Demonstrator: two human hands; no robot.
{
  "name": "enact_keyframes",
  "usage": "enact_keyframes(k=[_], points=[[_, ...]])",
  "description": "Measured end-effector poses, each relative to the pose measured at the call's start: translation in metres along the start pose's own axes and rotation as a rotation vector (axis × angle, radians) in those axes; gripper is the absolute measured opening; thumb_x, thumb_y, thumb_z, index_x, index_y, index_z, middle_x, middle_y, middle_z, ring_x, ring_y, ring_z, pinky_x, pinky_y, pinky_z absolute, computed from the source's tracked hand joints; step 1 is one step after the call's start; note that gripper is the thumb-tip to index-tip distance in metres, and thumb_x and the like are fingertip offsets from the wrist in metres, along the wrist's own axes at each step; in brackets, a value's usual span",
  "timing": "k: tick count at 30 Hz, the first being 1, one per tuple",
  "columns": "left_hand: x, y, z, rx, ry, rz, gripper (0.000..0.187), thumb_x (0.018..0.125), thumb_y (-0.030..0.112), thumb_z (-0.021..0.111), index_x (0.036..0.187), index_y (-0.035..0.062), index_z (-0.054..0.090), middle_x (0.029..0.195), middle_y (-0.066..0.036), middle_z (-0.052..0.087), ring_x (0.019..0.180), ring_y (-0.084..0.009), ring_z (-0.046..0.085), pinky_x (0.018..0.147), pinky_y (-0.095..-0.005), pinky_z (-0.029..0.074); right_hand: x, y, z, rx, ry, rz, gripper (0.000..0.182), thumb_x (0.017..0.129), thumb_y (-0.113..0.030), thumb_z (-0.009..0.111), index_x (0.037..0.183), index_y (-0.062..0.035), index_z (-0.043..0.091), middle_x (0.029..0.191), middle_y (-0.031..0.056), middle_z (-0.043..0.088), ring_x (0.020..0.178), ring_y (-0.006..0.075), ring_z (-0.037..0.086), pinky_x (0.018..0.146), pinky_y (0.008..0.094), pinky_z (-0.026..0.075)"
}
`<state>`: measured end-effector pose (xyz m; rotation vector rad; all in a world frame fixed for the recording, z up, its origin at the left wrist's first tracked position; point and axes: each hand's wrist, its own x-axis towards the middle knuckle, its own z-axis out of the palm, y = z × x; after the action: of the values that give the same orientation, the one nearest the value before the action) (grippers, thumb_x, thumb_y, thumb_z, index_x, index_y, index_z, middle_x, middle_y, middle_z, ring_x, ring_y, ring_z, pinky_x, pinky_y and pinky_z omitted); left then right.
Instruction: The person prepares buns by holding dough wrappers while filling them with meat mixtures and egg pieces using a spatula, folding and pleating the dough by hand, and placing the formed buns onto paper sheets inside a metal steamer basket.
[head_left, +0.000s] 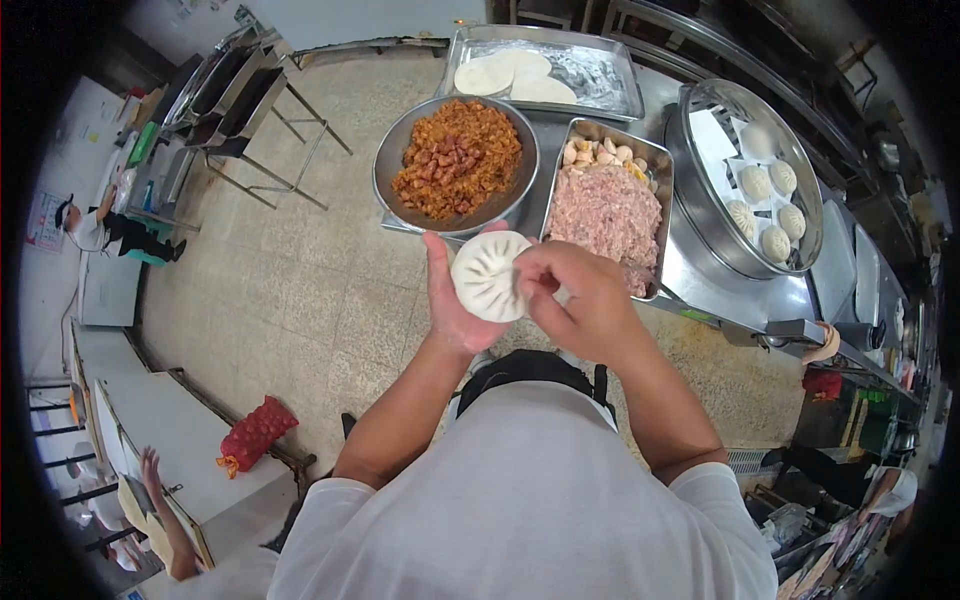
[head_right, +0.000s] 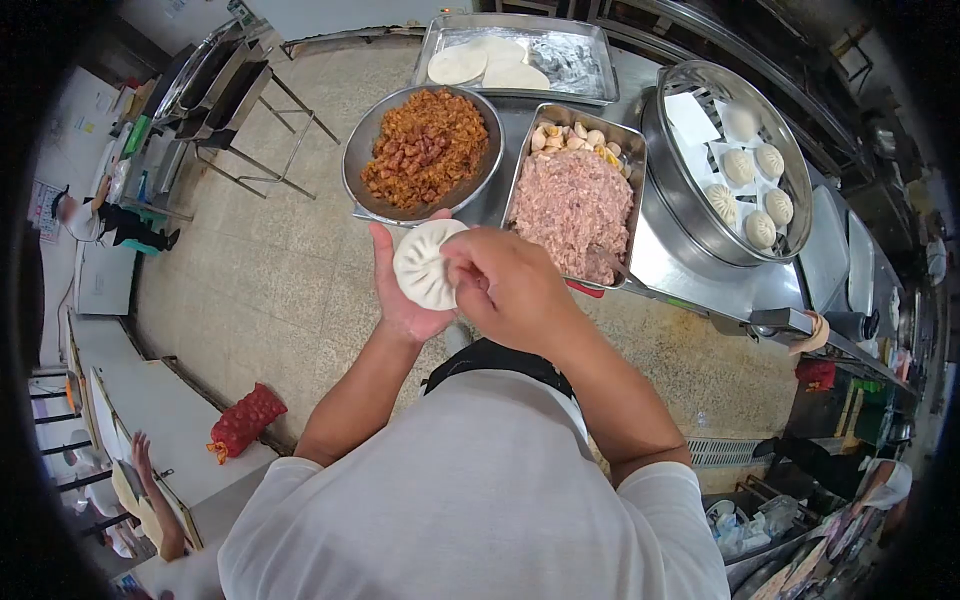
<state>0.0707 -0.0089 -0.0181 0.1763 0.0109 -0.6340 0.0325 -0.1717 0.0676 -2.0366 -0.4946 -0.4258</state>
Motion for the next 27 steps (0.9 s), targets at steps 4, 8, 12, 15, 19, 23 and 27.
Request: enact_keyframes(k=[4, 8, 12, 15, 19, 23, 27], points=[[-0.003, 0.012, -0.002, -0.132, -0.203, -0.108, 0.091, 0.089, 0.082, 0.031, 0.135, 0.0079, 0.056, 0.13, -0.021, 0.06, 0.117, -0.0368, 0.06, 0.101, -0.0519, 0.047, 0.005, -0.003, -0.008, -0.028, 0.017, -0.07, 0.018, 0.077, 0.001, 0.071, 0.093, -0.0023, 0.065, 0.076, 0.0131, 0.06, 0.07, 0.033, 0.061, 0.063, 0.0392, 0.051], [-0.004, 0.019, 0.0, -0.123, -0.071, -0.115, 0.092, 0.089, 0.082, 0.029, 0.131, 0.005, 0.057, 0.126, -0.021, 0.062, 0.114, -0.0374, 0.062, 0.096, -0.0512, 0.051, 0.01, -0.019, 0.007, -0.095, -0.025, -0.155, 0.023, 0.075, 0.0, 0.072, 0.096, -0.0008, 0.065, 0.084, 0.0137, 0.061, 0.076, 0.0325, 0.061, 0.068, 0.04, 0.051], [-0.005, 0.027, -0.012, -0.087, -0.099, -0.131, 0.093, 0.09, 0.081, 0.028, 0.131, 0.0021, 0.055, 0.125, -0.019, 0.063, 0.113, -0.034, 0.063, 0.098, -0.049, 0.051, 0.01, -0.025, 0.028, -0.208, -0.058, -0.1, 0.027, 0.071, 0.0, 0.072, 0.097, 0.0009, 0.064, 0.092, 0.0156, 0.06, 0.084, 0.0334, 0.059, 0.074, 0.0423, 0.05], [-0.004, 0.03, -0.016, -0.038, -0.161, -0.173, 0.091, 0.094, 0.076, 0.026, 0.134, -0.0002, 0.054, 0.128, -0.017, 0.063, 0.12, -0.0321, 0.06, 0.104, -0.0488, 0.046, 0.007, -0.012, 0.042, -0.284, -0.066, -0.066, 0.027, 0.069, 0.002, 0.07, 0.095, 0.0007, 0.063, 0.09, 0.0158, 0.057, 0.082, 0.0348, 0.058, 0.072, 0.0433, 0.049], [0.0, 0.027, -0.016, -0.021, -0.085, -0.259, 0.089, 0.095, 0.076, 0.026, 0.134, 0.0007, 0.054, 0.127, -0.016, 0.063, 0.12, -0.0315, 0.06, 0.106, -0.0493, 0.045, 0.0, -0.008, 0.038, -0.293, -0.088, -0.03, 0.021, 0.072, -0.001, 0.066, 0.092, 0.0003, 0.059, 0.094, 0.0201, 0.059, 0.087, 0.0384, 0.057, 0.08, 0.0471, 0.049], [0.004, 0.013, 0.0, -0.061, -0.039, -0.351, 0.088, 0.094, 0.076, 0.028, 0.133, 0.002, 0.055, 0.129, -0.017, 0.062, 0.122, -0.0324, 0.059, 0.107, -0.0504, 0.044, -0.001, -0.015, 0.018, -0.243, -0.056, -0.045, 0.019, 0.073, -0.003, 0.065, 0.091, 0.0006, 0.06, 0.091, 0.0189, 0.058, 0.088, 0.0388, 0.057, 0.081, 0.0472, 0.049], [0.006, -0.001, 0.011, -0.091, -0.092, -0.415, 0.085, 0.094, 0.075, 0.032, 0.132, 0.0028, 0.055, 0.13, -0.018, 0.06, 0.123, -0.0329, 0.058, 0.107, -0.0506, 0.044, -0.002, -0.016, -0.008, -0.275, -0.206, -0.209, 0.017, 0.075, -0.007, 0.063, 0.09, -0.0002, 0.061, 0.091, 0.0154, 0.06, 0.09, 0.034, 0.059, 0.083, 0.0446, 0.05]])
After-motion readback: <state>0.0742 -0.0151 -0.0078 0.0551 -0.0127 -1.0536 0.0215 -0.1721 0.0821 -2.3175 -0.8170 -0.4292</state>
